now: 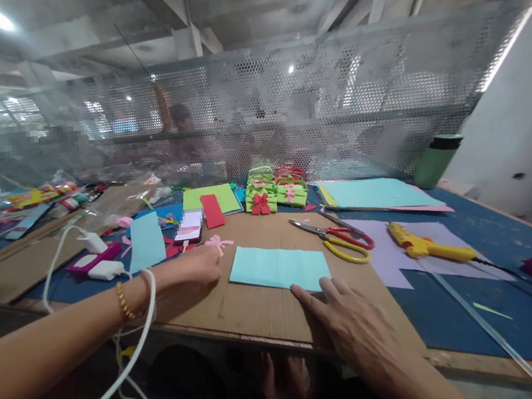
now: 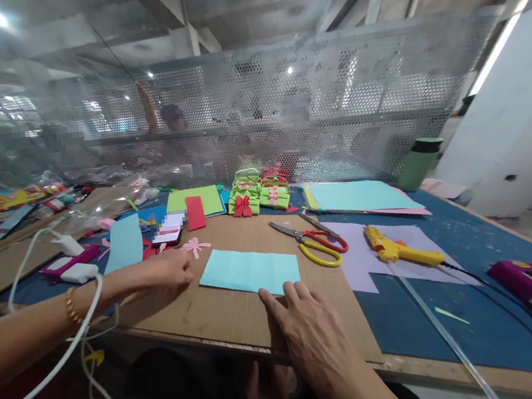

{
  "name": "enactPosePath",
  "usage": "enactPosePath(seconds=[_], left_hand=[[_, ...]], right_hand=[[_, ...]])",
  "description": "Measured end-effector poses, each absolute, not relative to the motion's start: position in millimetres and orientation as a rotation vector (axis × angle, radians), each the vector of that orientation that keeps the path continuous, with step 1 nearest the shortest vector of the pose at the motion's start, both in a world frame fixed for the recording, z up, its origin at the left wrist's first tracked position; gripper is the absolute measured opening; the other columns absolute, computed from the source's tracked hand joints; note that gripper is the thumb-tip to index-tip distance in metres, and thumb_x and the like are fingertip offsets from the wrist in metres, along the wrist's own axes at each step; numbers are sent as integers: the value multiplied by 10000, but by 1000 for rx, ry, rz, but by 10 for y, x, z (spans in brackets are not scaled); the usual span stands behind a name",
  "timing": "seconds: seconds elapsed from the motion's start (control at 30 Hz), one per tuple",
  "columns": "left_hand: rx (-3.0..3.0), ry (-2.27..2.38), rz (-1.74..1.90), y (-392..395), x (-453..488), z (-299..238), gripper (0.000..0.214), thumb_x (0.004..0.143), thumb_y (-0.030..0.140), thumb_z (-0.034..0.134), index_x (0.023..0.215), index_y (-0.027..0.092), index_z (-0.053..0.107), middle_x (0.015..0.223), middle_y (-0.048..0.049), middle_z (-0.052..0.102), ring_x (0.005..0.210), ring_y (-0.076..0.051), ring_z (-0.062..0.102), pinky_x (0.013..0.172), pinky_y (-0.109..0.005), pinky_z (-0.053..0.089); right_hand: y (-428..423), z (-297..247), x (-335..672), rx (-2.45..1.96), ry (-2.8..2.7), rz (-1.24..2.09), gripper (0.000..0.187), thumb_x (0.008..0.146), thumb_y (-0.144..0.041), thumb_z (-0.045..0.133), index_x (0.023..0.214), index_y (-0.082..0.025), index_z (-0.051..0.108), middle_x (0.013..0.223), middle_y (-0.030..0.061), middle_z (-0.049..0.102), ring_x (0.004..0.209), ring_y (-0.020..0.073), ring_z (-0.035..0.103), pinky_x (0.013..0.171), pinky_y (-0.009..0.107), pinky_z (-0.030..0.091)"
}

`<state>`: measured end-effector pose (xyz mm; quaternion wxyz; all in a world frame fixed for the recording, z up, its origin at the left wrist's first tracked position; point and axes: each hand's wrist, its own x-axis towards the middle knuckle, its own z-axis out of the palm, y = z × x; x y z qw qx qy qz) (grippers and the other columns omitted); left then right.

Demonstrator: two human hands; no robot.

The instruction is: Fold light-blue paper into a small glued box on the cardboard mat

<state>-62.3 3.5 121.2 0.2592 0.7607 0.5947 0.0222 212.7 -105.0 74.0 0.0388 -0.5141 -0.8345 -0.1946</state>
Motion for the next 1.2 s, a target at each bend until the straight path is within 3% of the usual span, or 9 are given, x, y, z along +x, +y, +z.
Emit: enactPosePath(seconds=[0.1,0.2,0.33,0.5,0.7,0.87,1.0,1.2], left_hand=[[2666,1554,401,-146,-537,1205,145,882,178,497,838,178,636,920,-90,681,898,-235,636,864,-388,455],[2973,1191,449,-263,-370,1089,172,935,200,504,850,192,653,940,-54,664,944,-214,603,953,-403,400],[2796,1117,504,-260,-218,882,144,946,211,548,851,186,652,918,-33,650,912,-184,581,851,-315,420],[2692,1311,454,-247,-193,808,156,960,233,539,834,191,619,890,-33,654,878,-209,573,807,-334,389],[2621,1317,356,-237,-154,786,75,951,170,527,883,199,545,858,-17,643,776,-189,572,652,-292,346],[2631,1335,322,-224,-147,768,83,956,154,497,895,205,517,880,-21,643,786,-190,578,642,-292,335],[2639,1346,292,-224,-135,768,84,965,175,481,895,207,515,896,-27,656,787,-193,594,639,-298,333],[2676,1445,293,-195,-73,729,147,967,339,512,902,207,525,856,-33,671,776,-231,622,605,-319,295]], right_hand=[[-1055,754,2102,-1593,-2548,-609,577,845,-57,561,1371,-289,505,950,69,612,823,206,591,615,299,423],[-1056,760,2082,-1617,-2547,-615,554,857,-73,562,1367,-282,507,947,74,611,829,215,589,624,306,424],[-1070,786,2072,-1638,-2568,-585,542,858,-101,596,1360,-289,517,931,72,611,784,206,576,603,310,393],[-1051,792,2051,-1627,-2538,-603,471,864,-156,631,1305,-309,563,905,64,613,764,217,559,620,339,369],[-928,694,1909,-1428,-2560,-637,110,842,-170,684,950,-177,666,947,77,634,824,232,540,708,373,395],[-903,734,1813,-1358,-2644,-493,347,891,-185,648,1229,-155,573,981,84,620,805,212,525,695,349,399],[-908,775,1772,-1404,-2669,-395,314,926,-219,610,1237,-221,565,1004,77,602,810,207,517,710,351,394],[-933,861,1738,-1502,-2652,-315,404,940,-241,578,1339,-228,511,1003,76,597,823,214,511,716,362,369]])
